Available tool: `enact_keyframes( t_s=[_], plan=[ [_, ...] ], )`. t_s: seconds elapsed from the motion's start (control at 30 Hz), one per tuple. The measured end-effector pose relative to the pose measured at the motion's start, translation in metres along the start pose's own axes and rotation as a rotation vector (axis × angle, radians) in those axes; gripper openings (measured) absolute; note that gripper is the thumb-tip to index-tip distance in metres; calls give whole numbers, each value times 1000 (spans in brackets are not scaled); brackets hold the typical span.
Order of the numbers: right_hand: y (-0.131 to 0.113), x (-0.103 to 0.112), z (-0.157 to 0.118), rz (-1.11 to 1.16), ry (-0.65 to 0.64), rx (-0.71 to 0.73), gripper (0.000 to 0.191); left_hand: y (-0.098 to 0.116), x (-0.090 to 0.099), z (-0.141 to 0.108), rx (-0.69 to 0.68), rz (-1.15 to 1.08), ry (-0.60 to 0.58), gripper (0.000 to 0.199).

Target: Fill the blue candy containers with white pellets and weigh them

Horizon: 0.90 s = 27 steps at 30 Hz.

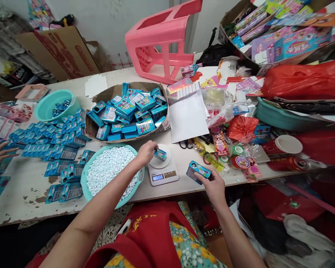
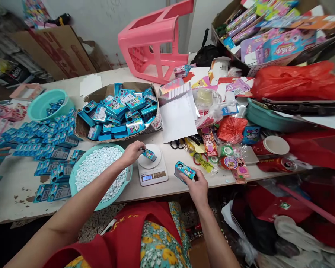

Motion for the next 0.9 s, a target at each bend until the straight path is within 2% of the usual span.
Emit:
enact_keyframes(
  t_s=[0.2,0.37,0.47,0.57,0.67,0.77,0.9],
  plan=[
    [2,3,5,3,9,11,53,7,7,-5,54,-126,65,22],
    [-2,-1,9,53,13,12,56,3,31,-28,106,-217,174,18],
    [-2,-5,10,32,14,26,54,-23,54,-60,172,-107,184,22],
    [0,-9,8,36,26,19,53,-63,76,-100,393,76,169,27],
    [2,-16,6,68,40,-3,55,-99,88,-132,573,121,165,28],
    [1,-24,3,85,34,-12,55,-117,89,-143,574,83,151,19],
    [-7,-34,0,102,9,-20,56,-124,89,-141,547,23,188,4]
  ],
)
Point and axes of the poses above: each hand's wrist, its own z-axis towards the middle knuckle, its own x-axis out of the back of the hand, y = z × x, the point moved 1 cm from there along z, towards the middle knuckle, and after that the axes turned 15 degrees about -z, right-handed, at the moved point
